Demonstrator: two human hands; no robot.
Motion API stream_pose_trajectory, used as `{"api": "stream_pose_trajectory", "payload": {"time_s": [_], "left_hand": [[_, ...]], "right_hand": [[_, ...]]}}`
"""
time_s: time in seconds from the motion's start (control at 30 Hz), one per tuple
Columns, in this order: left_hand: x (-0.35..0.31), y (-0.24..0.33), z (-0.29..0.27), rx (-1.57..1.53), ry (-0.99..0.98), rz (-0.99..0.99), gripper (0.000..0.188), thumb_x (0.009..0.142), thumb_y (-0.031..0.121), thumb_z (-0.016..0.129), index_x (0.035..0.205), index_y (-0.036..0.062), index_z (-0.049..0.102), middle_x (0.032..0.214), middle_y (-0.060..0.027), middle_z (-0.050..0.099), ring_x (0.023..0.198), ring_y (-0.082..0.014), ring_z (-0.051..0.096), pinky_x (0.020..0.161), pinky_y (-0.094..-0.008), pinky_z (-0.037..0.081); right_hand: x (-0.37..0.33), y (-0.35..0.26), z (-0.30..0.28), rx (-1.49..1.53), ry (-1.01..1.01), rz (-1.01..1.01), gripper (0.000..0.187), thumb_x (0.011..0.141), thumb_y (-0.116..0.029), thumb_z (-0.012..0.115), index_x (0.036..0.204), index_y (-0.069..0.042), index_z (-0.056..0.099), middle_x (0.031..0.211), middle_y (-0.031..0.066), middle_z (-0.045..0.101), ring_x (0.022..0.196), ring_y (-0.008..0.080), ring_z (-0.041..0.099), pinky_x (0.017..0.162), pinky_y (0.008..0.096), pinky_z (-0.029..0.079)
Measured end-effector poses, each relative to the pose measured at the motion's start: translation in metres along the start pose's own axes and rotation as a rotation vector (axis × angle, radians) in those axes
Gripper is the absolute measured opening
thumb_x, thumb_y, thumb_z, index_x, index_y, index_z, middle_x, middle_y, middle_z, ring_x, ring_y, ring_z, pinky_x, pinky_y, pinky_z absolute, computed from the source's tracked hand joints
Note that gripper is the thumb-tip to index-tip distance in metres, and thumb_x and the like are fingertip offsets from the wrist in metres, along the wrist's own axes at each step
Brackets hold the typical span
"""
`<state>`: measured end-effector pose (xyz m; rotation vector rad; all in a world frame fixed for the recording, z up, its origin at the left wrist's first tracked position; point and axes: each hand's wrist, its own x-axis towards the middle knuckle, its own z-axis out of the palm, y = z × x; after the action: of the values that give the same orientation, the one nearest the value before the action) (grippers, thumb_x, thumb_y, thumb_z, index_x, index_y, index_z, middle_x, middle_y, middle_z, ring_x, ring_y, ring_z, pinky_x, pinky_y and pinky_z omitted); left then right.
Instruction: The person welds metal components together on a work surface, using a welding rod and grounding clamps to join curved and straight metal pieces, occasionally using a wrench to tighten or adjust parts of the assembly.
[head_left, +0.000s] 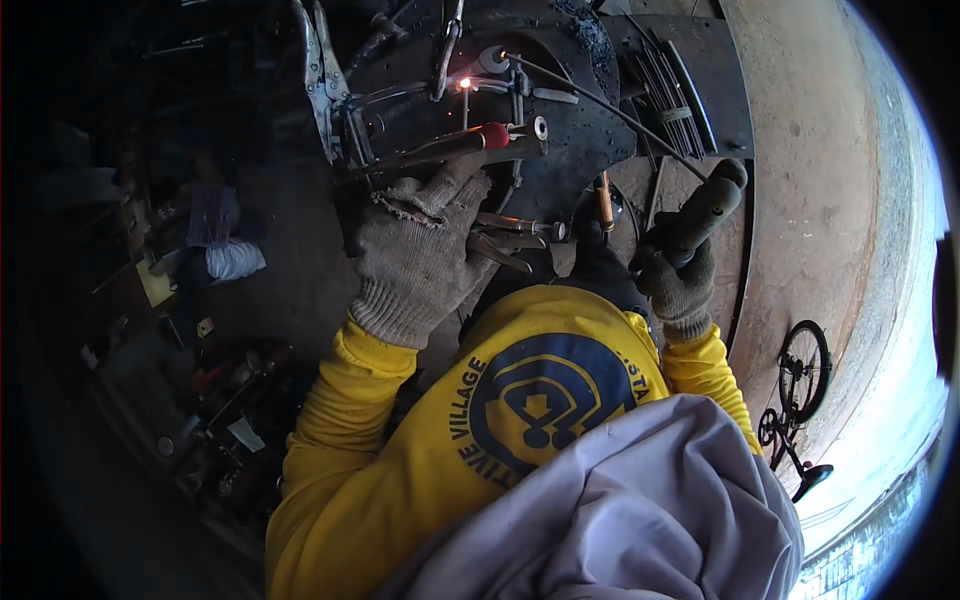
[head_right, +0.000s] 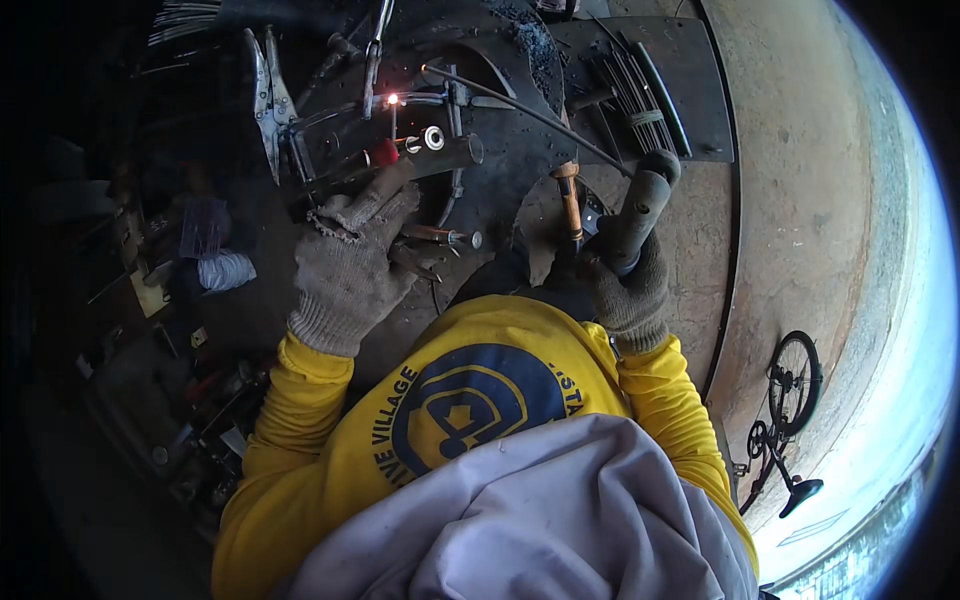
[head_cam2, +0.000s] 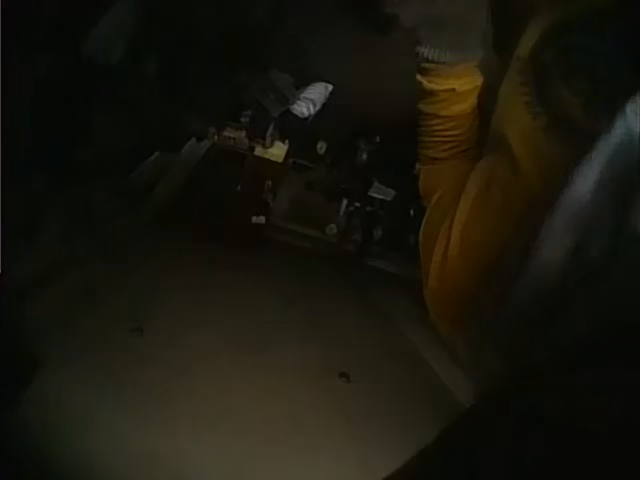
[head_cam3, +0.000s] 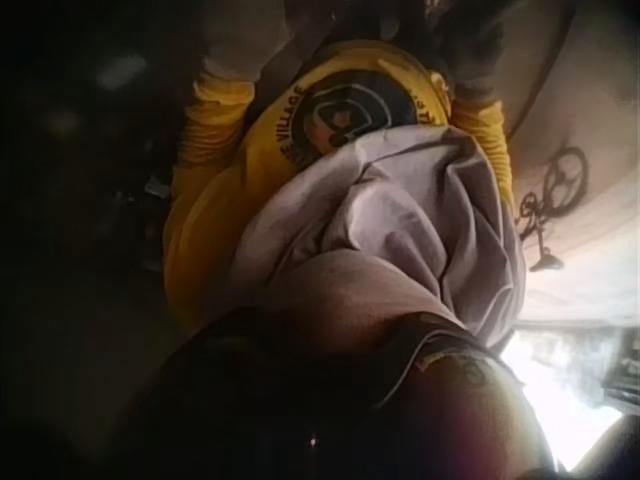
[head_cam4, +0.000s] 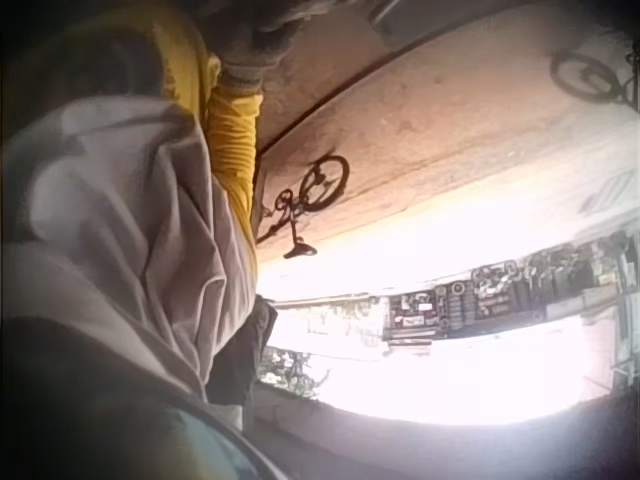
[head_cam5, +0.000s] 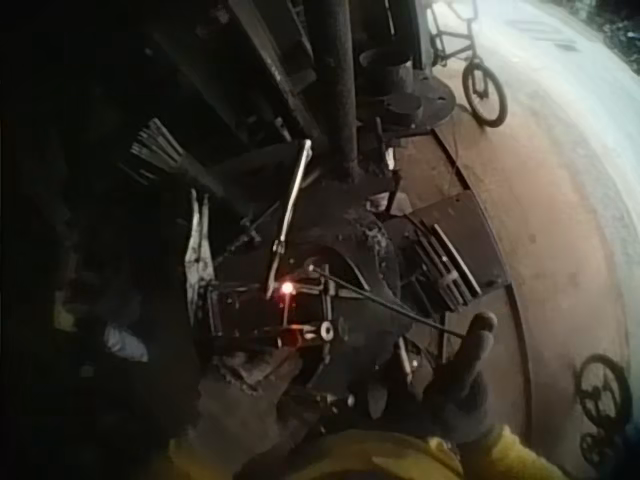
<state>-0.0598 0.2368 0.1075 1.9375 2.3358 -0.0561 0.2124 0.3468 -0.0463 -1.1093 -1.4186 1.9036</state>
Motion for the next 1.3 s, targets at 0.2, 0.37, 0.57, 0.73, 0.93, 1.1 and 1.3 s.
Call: {"api": "stream_pose_trajectory", "payload": {"time_s": [0.2, 0.37, 0.57, 0.73, 0.93, 1.1, 1.3], "left_hand": [[-0.003, -0.002, 0.000, -0.007, -0.045, -0.004, 0.066, 0.065, 0.031, 0.086, 0.127, 0.0135, 0.070, 0.141, -0.0030, 0.061, 0.106, -0.0288, 0.066, 0.092, -0.0423, 0.056], [-0.007, 0.000, 0.004, -0.030, 0.017, 0.020, 0.071, 0.066, 0.030, 0.085, 0.133, 0.0139, 0.066, 0.142, -0.0058, 0.060, 0.109, -0.0305, 0.064, 0.094, -0.0452, 0.054], [-0.008, 0.008, 0.007, 0.047, 0.031, -0.057, 0.073, 0.070, 0.030, 0.084, 0.136, 0.0115, 0.063, 0.147, -0.0115, 0.054, 0.112, -0.0336, 0.063, 0.094, -0.0458, 0.054], [-0.016, 0.004, 0.016, 0.122, 0.091, -0.031, 0.074, 0.072, 0.035, 0.082, 0.139, 0.0103, 0.060, 0.146, -0.0119, 0.054, 0.110, -0.0339, 0.063, 0.092, -0.0440, 0.055], [-0.009, 0.009, 0.012, 0.082, 0.059, -0.074, 0.066, 0.076, 0.039, 0.077, 0.134, 0.0108, 0.062, 0.144, -0.0069, 0.055, 0.109, -0.0311, 0.064, 0.089, -0.0442, 0.056], [-0.012, 0.016, 0.015, 0.093, 0.105, -0.101, 0.060, 0.081, 0.037, 0.074, 0.134, 0.0112, 0.062, 0.144, -0.0054, 0.055, 0.113, -0.0297, 0.063, 0.092, -0.0433, 0.055], [-0.019, 0.011, 0.034, 0.041, 0.156, -0.118, 0.059, 0.082, 0.037, 0.072, 0.133, 0.0091, 0.061, 0.139, -0.0086, 0.056, 0.116, -0.0317, 0.061, 0.100, -0.0459, 0.050]], "right_hand": [[-0.003, 0.004, -0.001, 0.015, -0.036, 0.077, 0.049, 0.086, -0.001, 0.067, 0.133, 0.001, 0.052, 0.091, 0.0107, 0.068, 0.070, 0.0173, 0.067, 0.055, 0.0271, 0.050], [0.001, -0.011, -0.002, -0.010, -0.010, 0.094, 0.050, 0.088, -0.002, 0.068, 0.134, 0.000, 0.051, 0.092, 0.0110, 0.068, 0.071, 0.0177, 0.067, 0.057, 0.0285, 0.052], [0.018, -0.048, -0.007, 0.019, 0.148, 0.117, 0.051, 0.086, -0.010, 0.079, 0.130, 0.000, 0.056, 0.100, 0.0108, 0.070, 0.082, 0.0187, 0.069, 0.075, 0.0322, 0.058], [0.038, -0.071, -0.028, 0.132, 0.145, 0.053, 0.043, 0.092, -0.010, 0.072, 0.130, 0.001, 0.055, 0.096, 0.0080, 0.068, 0.077, 0.0160, 0.065, 0.069, 0.0303, 0.056], [0.076, -0.147, -0.033, -0.154, 0.365, -0.210, 0.038, 0.091, -0.009, 0.076, 0.118, 0.002, 0.052, 0.092, 0.0112, 0.066, 0.072, 0.0182, 0.069, 0.065, 0.0316, 0.058], [0.128, -0.232, -0.039, -0.040, 0.354, -0.497, 0.043, 0.088, -0.023, 0.081, 0.113, 0.005, 0.061, 0.092, 0.0119, 0.070, 0.077, 0.0191, 0.070, 0.070, 0.0308, 0.057], [0.221, -0.296, -0.018, -0.237, 0.295, -0.664, 0.042, 0.089, -0.038, 0.077, 0.114, -0.004, 0.071, 0.087, 0.0033, 0.073, 0.079, 0.0129, 0.068, 0.073, 0.0287, 0.052]]}}
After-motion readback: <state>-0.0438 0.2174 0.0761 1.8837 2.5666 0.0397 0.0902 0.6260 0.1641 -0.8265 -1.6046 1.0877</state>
